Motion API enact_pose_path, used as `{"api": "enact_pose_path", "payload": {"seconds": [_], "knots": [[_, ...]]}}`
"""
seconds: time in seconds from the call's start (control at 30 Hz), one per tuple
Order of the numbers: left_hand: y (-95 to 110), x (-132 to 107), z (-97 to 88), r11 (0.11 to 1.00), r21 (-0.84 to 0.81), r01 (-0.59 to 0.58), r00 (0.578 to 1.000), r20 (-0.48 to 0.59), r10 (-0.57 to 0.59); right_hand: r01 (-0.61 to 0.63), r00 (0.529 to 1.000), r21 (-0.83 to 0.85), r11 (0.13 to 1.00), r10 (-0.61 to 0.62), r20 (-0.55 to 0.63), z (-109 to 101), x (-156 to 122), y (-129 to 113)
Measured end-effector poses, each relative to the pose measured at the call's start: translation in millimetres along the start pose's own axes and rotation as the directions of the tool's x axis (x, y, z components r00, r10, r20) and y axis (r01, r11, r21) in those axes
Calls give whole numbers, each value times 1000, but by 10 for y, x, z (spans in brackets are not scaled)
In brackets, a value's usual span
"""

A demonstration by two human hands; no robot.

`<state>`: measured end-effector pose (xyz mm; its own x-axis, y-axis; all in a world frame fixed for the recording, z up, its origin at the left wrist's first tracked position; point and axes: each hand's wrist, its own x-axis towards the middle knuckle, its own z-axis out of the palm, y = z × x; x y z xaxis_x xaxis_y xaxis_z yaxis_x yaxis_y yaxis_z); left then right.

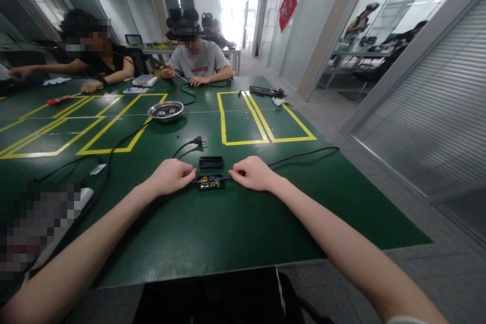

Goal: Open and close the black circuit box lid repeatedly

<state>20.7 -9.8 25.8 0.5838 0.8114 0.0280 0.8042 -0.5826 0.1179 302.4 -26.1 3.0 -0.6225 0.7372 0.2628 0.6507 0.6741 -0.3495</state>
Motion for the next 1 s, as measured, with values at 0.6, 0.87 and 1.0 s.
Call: {"api": "enact_pose_path", "payload": {"seconds": [0.6, 0.87, 1.0], "knots": [[40, 3, 65, 994, -78, 77, 996, -29, -80, 13, 998, 188, 982, -25, 57, 39, 11, -47], [64, 5, 69, 989, -98, 106, 993, -38, -111, 40, 997, 184, 982, -52, 64, 43, -1, -83], [84, 5, 28, 993, -45, 106, 994, 6, -106, 40, 997, 194, 980, -52, 60, 48, -5, -88]]}}
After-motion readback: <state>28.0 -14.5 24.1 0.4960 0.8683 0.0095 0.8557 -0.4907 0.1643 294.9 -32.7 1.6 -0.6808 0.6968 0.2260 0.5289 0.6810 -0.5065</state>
